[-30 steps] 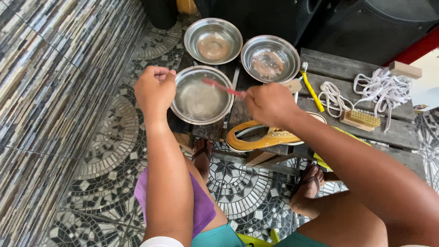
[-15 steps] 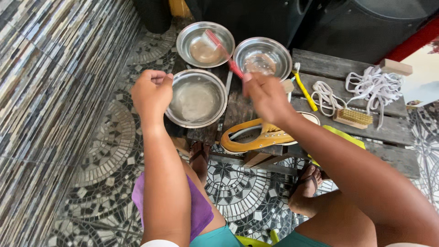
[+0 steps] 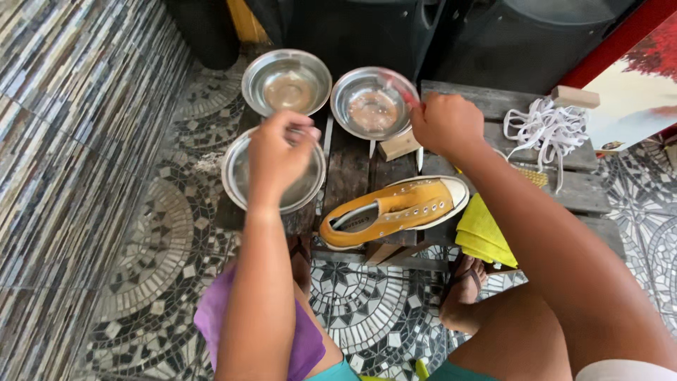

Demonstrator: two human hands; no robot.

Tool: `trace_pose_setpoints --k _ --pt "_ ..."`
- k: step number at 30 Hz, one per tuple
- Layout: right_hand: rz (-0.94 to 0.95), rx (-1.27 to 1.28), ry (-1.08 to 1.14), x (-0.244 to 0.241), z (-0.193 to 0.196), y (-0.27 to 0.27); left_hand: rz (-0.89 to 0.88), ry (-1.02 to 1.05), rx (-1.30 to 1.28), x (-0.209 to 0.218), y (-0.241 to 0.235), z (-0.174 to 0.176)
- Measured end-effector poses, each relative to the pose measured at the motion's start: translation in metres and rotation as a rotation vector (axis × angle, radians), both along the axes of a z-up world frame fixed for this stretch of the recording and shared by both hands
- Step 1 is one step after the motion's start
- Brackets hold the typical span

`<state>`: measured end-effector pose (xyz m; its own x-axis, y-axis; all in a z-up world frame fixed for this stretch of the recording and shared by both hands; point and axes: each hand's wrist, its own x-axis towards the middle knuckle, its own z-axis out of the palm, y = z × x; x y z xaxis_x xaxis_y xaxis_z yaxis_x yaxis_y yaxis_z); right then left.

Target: The person scrubs a yellow sneaker with a toothbrush, repeatedly dipping it into bowls of water. They wipe the shoe with a yellow cloth and continue scrubbing the upper and toe areas.

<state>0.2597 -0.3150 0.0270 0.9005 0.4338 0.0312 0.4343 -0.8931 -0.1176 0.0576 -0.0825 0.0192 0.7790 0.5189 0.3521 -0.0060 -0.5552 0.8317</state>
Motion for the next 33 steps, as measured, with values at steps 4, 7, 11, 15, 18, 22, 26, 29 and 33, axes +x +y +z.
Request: trace_pose_setpoints --k 4,7,11,15,18,22,26,29,33 --pt "-0.065 -0.086 -0.001 0.034 -0.025 0.013 -0.231 0.030 -0.003 0.011 -0.026 0.012" --pt "-0.025 -0.142 0.000 0.046 -0.031 0.024 -0.434 0.264 -0.009 0.020 -0.037 0.019" --pt "0.106 -0.151 -0.044 0.037 -0.033 0.039 -0.709 0.477 -0.045 0.027 -0.044 0.020" --pt "0.162 -0.107 -0.039 0.026 -0.031 0.040 -0.762 0.543 -0.023 0.030 -0.045 0.022" --pt "0.063 -0.055 -0.006 0.021 -0.027 0.027 -0.762 0.565 0.016 0.029 -0.043 0.020" --pt "0.065 -0.023 -0.028 0.006 -0.023 0.000 -0.764 0.538 0.031 0.024 -0.048 0.016" --pt "0.080 0.021 -0.065 0.001 -0.037 -0.015 -0.779 0.422 0.056 0.017 -0.065 0.026" --pt "0.075 0.073 -0.039 0.000 -0.039 -0.020 -0.812 0.345 0.088 0.015 -0.081 0.031" --pt "0.053 0.074 0.049 -0.016 -0.021 -0.018 -0.816 0.346 0.254 0.013 -0.095 0.042"
